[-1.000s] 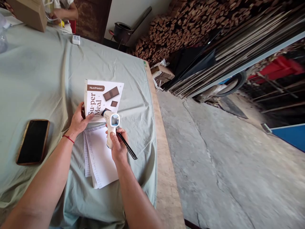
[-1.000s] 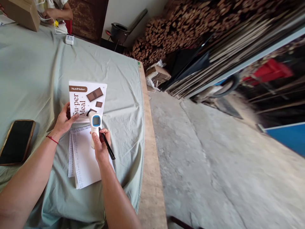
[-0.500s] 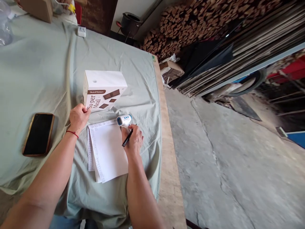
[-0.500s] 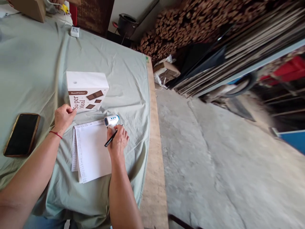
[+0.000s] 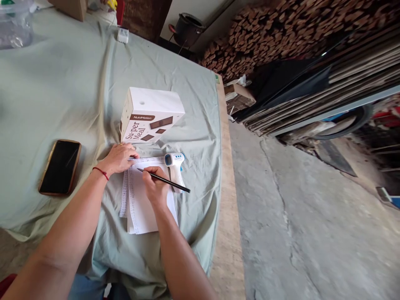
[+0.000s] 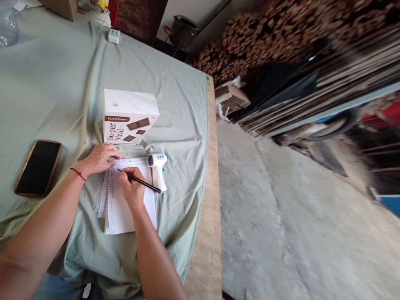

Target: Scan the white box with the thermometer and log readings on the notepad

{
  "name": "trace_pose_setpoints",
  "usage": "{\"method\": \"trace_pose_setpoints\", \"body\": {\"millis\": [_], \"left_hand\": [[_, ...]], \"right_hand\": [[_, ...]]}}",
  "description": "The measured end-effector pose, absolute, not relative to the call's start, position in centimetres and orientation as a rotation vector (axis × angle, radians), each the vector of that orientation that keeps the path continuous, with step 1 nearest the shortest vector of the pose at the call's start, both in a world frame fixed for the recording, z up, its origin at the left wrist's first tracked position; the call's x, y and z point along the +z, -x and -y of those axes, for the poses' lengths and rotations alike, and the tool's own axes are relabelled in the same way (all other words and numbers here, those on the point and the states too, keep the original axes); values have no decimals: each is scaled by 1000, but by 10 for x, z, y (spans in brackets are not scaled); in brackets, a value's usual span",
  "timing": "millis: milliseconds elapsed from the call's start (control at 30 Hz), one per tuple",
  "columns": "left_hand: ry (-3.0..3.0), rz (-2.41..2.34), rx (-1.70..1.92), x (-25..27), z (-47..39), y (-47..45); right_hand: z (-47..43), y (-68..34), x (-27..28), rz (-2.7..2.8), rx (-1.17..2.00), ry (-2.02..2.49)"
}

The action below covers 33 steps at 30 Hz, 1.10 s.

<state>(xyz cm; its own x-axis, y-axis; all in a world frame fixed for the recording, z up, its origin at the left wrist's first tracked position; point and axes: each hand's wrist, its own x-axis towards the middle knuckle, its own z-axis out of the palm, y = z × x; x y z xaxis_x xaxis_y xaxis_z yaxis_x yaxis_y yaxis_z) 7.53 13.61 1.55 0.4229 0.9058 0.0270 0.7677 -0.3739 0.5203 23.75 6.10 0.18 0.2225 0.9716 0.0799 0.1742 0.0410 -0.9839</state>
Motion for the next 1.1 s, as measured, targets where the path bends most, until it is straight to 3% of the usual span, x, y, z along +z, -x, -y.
{"method": "trace_pose_setpoints", "body": {"millis": [1100], "left_hand": [[-2208,-1376,404,18,-140,-77]], "right_hand": [[-69,-236,-15,1370,797,1455]]}}
